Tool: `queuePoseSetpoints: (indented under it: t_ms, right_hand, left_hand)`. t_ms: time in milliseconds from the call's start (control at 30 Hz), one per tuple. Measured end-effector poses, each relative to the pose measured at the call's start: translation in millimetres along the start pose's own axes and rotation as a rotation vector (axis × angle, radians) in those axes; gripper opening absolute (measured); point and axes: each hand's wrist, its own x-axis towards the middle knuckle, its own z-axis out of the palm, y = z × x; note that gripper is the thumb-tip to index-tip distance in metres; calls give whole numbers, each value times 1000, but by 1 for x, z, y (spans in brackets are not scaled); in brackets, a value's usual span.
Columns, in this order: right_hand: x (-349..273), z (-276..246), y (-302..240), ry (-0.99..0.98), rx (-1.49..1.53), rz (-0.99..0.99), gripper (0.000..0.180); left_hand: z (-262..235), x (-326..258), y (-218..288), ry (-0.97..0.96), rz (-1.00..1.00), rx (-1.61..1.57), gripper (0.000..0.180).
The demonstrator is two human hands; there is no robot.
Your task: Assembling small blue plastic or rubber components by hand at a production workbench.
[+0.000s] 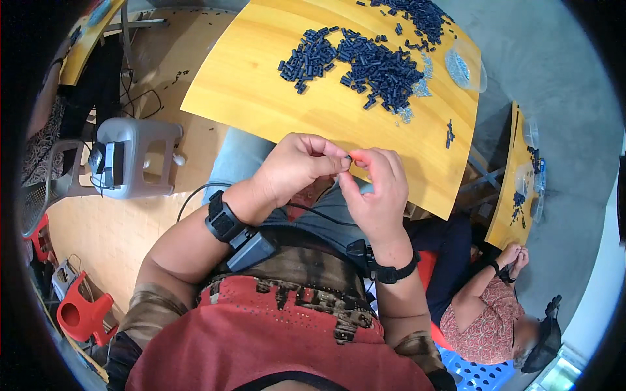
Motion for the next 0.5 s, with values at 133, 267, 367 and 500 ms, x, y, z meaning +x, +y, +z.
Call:
queuePoseSetpoints:
  t_ms: [133, 267, 367, 500]
  right_hand:
    - [1, 1, 1, 4, -43, -78, 22]
    - [9, 0, 3, -121, -129, -194, 21]
    - [13, 2, 3, -161, -143, -202, 22]
    - [18, 4, 1, -174, -46, -128, 26]
  left_hand:
    - [4, -6, 7, 18, -7, 68, 14]
    - [-1, -2, -8, 37, 59, 19, 14]
    - [-4, -2, -7, 48, 40, -64, 14]
    - [-6, 2, -6, 73, 87, -119, 12]
